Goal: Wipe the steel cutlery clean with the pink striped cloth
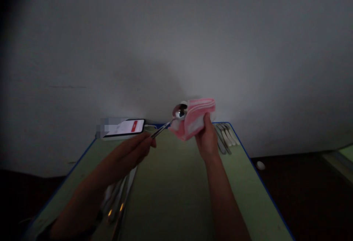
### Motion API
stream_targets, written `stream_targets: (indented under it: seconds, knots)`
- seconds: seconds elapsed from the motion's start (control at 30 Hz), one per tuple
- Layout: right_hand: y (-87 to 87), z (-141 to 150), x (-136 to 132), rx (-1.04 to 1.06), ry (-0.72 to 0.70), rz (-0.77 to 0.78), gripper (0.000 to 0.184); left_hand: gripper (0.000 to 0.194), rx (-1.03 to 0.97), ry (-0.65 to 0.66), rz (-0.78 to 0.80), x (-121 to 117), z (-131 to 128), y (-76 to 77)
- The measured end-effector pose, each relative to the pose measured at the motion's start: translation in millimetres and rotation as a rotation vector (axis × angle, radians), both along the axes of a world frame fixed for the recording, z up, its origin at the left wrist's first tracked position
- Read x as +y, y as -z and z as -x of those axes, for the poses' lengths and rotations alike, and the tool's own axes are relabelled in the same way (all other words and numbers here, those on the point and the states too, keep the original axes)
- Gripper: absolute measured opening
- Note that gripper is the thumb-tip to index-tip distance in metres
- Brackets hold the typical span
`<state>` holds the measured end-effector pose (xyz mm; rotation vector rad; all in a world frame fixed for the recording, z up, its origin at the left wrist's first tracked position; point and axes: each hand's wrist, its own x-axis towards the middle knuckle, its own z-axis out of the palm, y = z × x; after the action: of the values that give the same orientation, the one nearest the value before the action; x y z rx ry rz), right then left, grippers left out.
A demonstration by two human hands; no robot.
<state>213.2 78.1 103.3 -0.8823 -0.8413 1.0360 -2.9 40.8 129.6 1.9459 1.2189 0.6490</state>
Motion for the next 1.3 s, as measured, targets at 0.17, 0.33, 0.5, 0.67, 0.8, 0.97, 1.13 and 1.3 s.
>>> stream_targets:
  seconds: [0.17,0.33,0.5,0.67,0.8,0.97,1.13,1.3]
  knots:
    - [-1.5,3,3,0.275,-0.197,0.059,0.027,0.027,-0.035,-0.062,-0.008,0,7,-0.1]
    - [6.2,9,4,0.280,-0.290,0.170,0.021,0.026,0.072,-0.023,-0.058,-3,0,-6.0]
    - [3.9,17,4,0.309,-0.334,0.071,0.025,0.026,0.157,-0.043,-0.093,-3,-3,-6.8]
    - [-1.8,32,-3,0.225,-0.269,0.069,0.038,0.026,0.209,0.022,-0.096,-4,-4,-3.0]
    - [5.6,36,-4,0.016,-0.131,0.127,0.035,0.026,0.217,0.066,-0.100,-8,-5,-4.3]
    - [12.9,39,-10,-0.391,0.060,0.030,0.038,0.029,0.232,0.052,-0.095,-8,12,-13.7]
    - [19.2,68,-21,-0.255,0.055,0.165,0.039,0.031,0.299,-0.032,-0.129,-12,19,-18.2]
    - [20.2,83,-25,0.033,-0.057,0.245,0.041,0.029,0.383,-0.042,-0.205,-22,-8,-8.5]
